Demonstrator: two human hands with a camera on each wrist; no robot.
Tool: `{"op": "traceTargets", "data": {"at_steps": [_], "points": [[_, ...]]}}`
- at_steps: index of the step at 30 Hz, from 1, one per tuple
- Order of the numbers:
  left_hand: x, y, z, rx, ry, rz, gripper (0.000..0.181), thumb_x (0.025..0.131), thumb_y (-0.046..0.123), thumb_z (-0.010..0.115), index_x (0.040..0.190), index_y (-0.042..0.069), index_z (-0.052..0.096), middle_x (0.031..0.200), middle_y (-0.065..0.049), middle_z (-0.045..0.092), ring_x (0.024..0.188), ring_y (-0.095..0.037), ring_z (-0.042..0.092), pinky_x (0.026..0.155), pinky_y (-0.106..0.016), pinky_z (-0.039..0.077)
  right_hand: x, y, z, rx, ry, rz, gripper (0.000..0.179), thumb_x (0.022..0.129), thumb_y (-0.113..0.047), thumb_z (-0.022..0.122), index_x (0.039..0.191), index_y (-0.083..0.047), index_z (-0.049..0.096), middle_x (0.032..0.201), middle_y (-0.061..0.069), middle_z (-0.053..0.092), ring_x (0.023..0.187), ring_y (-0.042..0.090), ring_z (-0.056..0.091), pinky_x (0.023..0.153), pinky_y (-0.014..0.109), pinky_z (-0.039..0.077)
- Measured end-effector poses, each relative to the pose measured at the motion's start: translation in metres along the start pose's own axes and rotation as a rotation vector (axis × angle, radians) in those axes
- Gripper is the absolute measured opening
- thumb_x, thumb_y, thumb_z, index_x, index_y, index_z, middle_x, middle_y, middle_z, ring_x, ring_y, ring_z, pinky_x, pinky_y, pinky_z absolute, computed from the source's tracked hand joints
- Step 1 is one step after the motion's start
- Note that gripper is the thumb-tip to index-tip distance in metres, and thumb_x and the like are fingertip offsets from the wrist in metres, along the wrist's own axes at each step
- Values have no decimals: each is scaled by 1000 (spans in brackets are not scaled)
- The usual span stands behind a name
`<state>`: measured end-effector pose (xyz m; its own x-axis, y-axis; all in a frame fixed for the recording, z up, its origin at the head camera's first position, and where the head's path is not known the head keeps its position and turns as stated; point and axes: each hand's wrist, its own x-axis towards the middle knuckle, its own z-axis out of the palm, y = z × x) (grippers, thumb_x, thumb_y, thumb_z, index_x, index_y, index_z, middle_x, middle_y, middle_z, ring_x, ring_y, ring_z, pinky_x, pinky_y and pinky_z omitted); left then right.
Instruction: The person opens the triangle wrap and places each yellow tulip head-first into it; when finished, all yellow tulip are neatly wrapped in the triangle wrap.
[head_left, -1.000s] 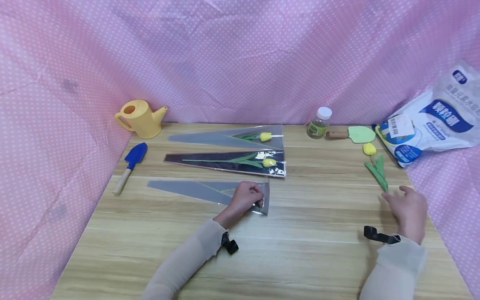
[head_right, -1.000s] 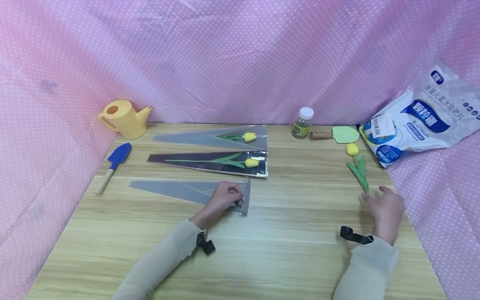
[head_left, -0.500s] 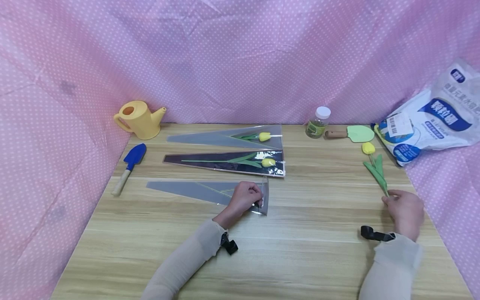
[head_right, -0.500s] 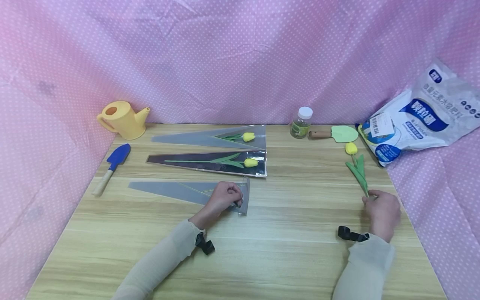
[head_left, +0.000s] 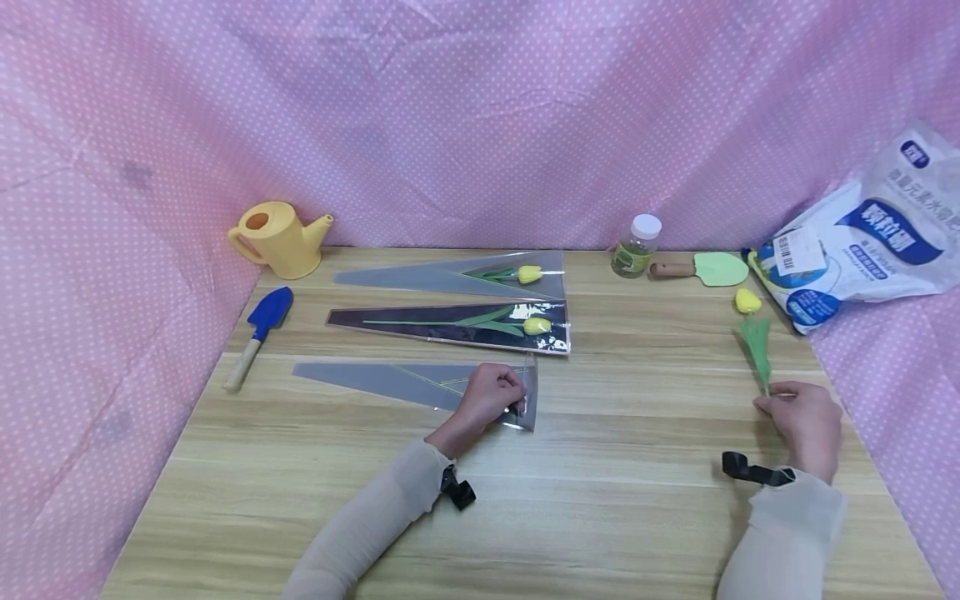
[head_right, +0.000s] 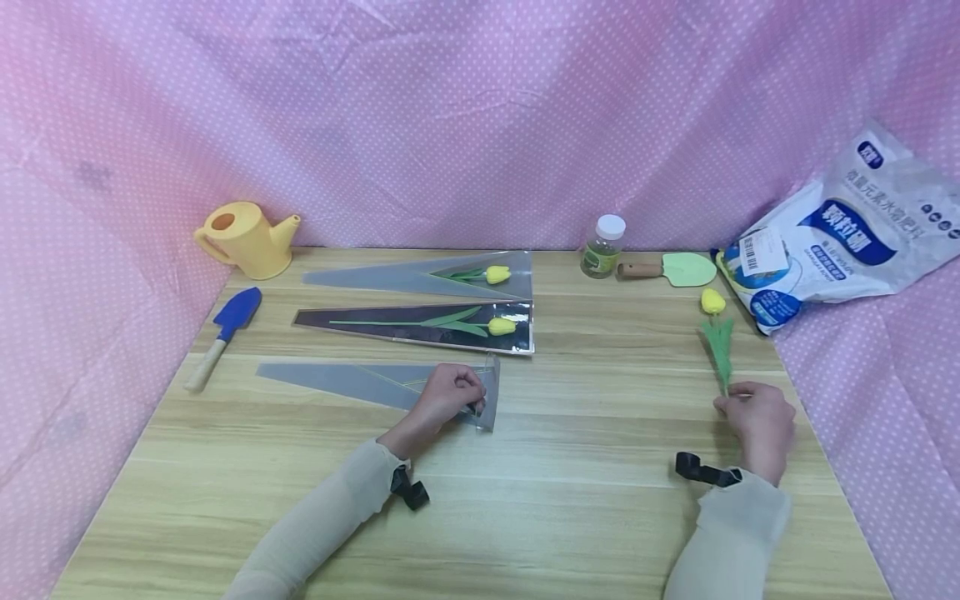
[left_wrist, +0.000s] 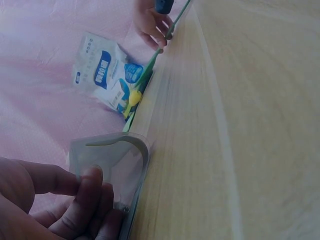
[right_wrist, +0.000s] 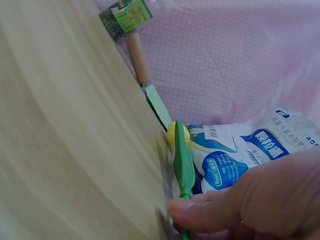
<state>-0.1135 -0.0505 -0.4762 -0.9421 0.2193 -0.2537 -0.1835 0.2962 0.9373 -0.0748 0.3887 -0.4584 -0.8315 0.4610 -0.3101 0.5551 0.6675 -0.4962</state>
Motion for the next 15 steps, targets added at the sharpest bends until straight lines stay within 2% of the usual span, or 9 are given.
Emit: {"op": "traceTargets", "data": {"at_steps": [2,3,5,6,10,15], "points": [[0,0,0,5,0,-2,11,85,-3,62,78,-3,70,65,-13,70,57,-10,60,57,-21,46,0,0,0,106,-55,14,53,91,-18,67,135,9,53,79,8,73,70,7,58,61,28,48],[0,0,0,6,0,-4,10,84,-2,62,78,-3,70,65,-12,69,57,-10,60,57,-21,46,-1,0,0,163,-87,21,54,92,-18,67,136,10,51,74,-3,71,68,2,57,61,26,51],[0,0,0,6,-1,-12,11,85,-2,62,78,-2,70,65,-10,69,58,-10,60,57,-21,47,0,-1,-1,293,-162,36,49,95,-17,65,133,9,51,72,-22,64,68,-3,59,62,24,55],[0,0,0,6,-2,-14,10,85,-2,62,78,-2,70,65,-10,69,58,-9,60,57,-21,47,0,-1,0,358,-199,38,44,96,-17,64,131,7,52,72,-25,62,69,-4,61,64,24,57],[0,0,0,0,-3,-18,10,85,-2,62,79,-2,70,66,-12,70,57,-9,61,57,-21,47,2,-3,1,617,-326,14,17,97,-14,63,112,-12,56,77,-22,67,73,-2,66,67,24,59],[0,-1,0,-11,-9,-15,10,86,-2,62,79,-3,69,67,-14,70,57,-10,61,57,-22,47,5,-6,6,894,-429,-47,16,95,-7,66,100,-20,59,82,-13,73,75,4,70,68,25,60]]}}
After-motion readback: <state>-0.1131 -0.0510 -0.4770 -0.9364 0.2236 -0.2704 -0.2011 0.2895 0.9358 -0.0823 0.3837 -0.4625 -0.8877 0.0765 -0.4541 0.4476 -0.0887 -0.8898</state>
